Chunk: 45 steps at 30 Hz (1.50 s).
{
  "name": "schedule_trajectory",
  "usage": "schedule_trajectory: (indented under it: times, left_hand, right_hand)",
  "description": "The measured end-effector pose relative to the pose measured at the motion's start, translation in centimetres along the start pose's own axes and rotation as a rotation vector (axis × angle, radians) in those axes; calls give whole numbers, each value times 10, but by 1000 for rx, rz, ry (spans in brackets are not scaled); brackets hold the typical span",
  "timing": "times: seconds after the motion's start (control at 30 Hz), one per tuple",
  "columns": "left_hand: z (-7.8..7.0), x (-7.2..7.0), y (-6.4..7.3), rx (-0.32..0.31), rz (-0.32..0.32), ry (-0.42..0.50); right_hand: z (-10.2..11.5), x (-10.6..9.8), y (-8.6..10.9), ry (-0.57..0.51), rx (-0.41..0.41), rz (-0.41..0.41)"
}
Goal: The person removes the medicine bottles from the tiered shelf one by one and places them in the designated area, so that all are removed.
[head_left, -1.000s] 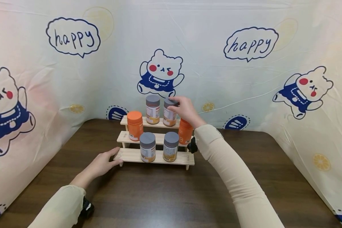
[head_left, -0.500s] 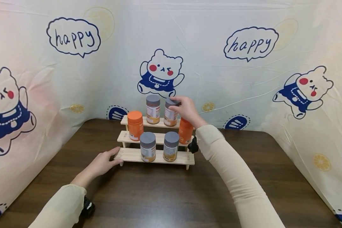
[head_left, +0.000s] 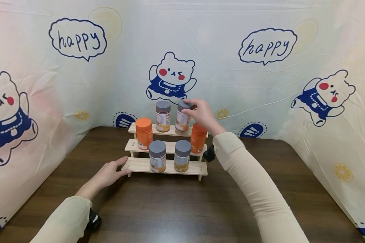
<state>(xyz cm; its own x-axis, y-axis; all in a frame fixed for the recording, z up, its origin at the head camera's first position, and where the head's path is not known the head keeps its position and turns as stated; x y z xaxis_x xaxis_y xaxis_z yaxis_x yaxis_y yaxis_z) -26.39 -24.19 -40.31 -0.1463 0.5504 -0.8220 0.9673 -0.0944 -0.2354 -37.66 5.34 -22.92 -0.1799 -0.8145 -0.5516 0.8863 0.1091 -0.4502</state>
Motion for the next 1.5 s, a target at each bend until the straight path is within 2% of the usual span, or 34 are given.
schedule_trajectory:
  times: [0.43,0.9,1.03,1.5]
  left_hand:
    - [-1,-1,1,4,2,4]
    - [1,0,0,2,-2,10]
    - [3,1,0,-5,5,11]
    - [1,1,0,-3,-3,5]
  right_hand:
    - [10,-34,0,-76,-58,-81]
    - [9,-78,4,-138,-64,-202]
    - [3,-88,7,-130,-78,-224]
    - [-32,-113,20,-59,-43,-259]
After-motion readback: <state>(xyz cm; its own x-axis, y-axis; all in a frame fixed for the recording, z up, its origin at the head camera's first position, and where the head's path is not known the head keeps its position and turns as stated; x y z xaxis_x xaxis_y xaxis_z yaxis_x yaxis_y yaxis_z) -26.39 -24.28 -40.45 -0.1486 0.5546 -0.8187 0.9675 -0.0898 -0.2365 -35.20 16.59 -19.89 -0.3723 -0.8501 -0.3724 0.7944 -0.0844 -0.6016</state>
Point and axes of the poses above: each hand's wrist, its own y-axis away from the middle knuckle, its own x-axis out of the palm, z = x × y, the point moved 5 cm from there along -y, towards the middle knuckle, and after that the axes turned 13 degrees about -z, right-handed, at the moved point
